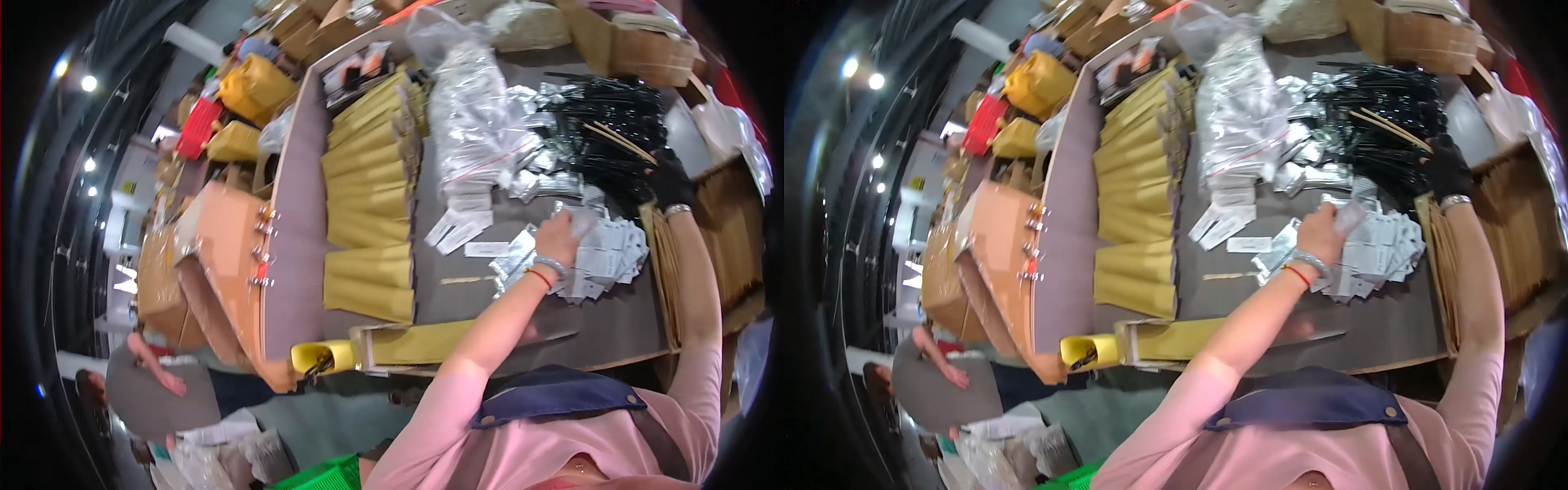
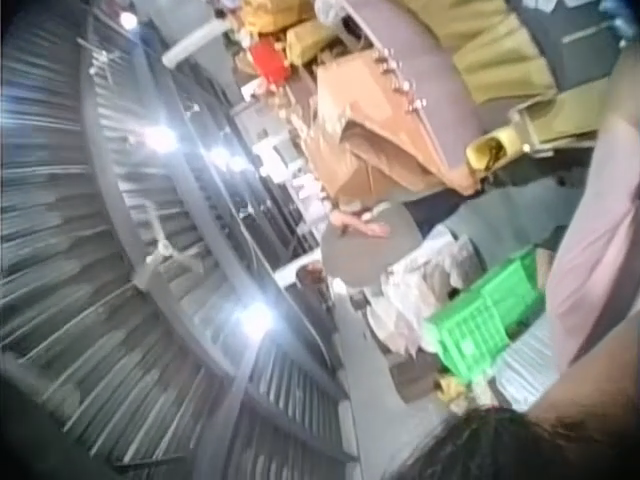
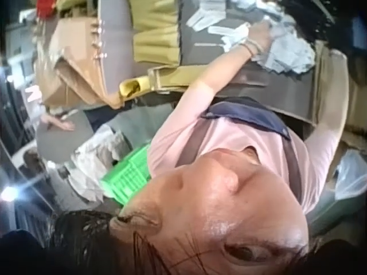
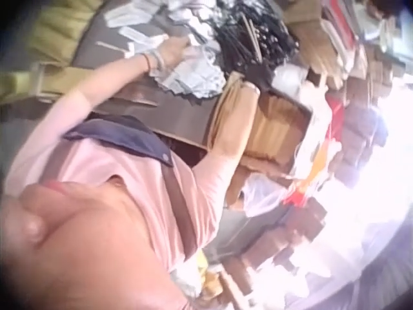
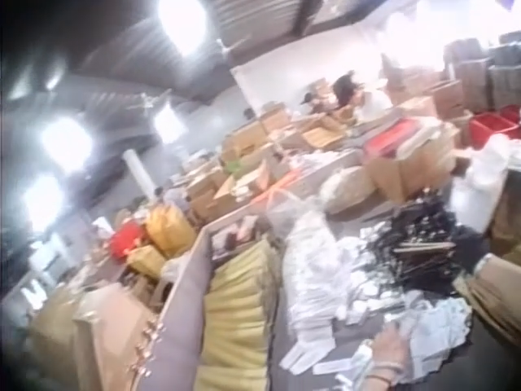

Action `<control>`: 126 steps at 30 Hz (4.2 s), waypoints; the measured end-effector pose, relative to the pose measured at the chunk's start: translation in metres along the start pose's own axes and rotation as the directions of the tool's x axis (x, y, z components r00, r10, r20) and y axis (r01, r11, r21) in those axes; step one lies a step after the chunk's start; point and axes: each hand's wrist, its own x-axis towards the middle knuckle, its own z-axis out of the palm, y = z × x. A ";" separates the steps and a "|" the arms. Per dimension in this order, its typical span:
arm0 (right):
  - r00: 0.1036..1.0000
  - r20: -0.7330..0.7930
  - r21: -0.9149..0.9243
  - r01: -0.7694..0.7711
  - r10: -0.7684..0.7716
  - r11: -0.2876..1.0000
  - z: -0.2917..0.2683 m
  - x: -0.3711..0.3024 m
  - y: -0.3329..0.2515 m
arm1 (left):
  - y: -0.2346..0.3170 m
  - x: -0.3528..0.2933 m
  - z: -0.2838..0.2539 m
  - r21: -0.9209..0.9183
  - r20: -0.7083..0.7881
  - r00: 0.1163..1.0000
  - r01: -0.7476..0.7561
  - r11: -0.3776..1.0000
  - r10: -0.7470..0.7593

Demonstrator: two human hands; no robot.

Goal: Picking up small packets and black bundle ties and placing them into a yellow sleeve at a production workstation.

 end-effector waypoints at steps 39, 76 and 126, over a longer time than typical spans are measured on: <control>0.622 0.414 0.490 0.463 -0.665 0.738 0.020 -0.257 -0.276 | -0.046 -0.193 -0.131 0.121 0.153 0.974 -0.186 0.975 0.167; 0.722 0.614 0.038 0.378 -0.320 0.925 -0.053 -0.215 -0.292 | -0.081 -0.218 -0.115 0.168 -0.198 0.920 0.371 0.913 -0.338; 0.862 -0.455 -0.278 -0.375 0.223 0.884 -0.128 -0.176 0.037 | -0.019 -0.141 -0.112 0.066 0.216 0.969 -0.134 0.989 0.117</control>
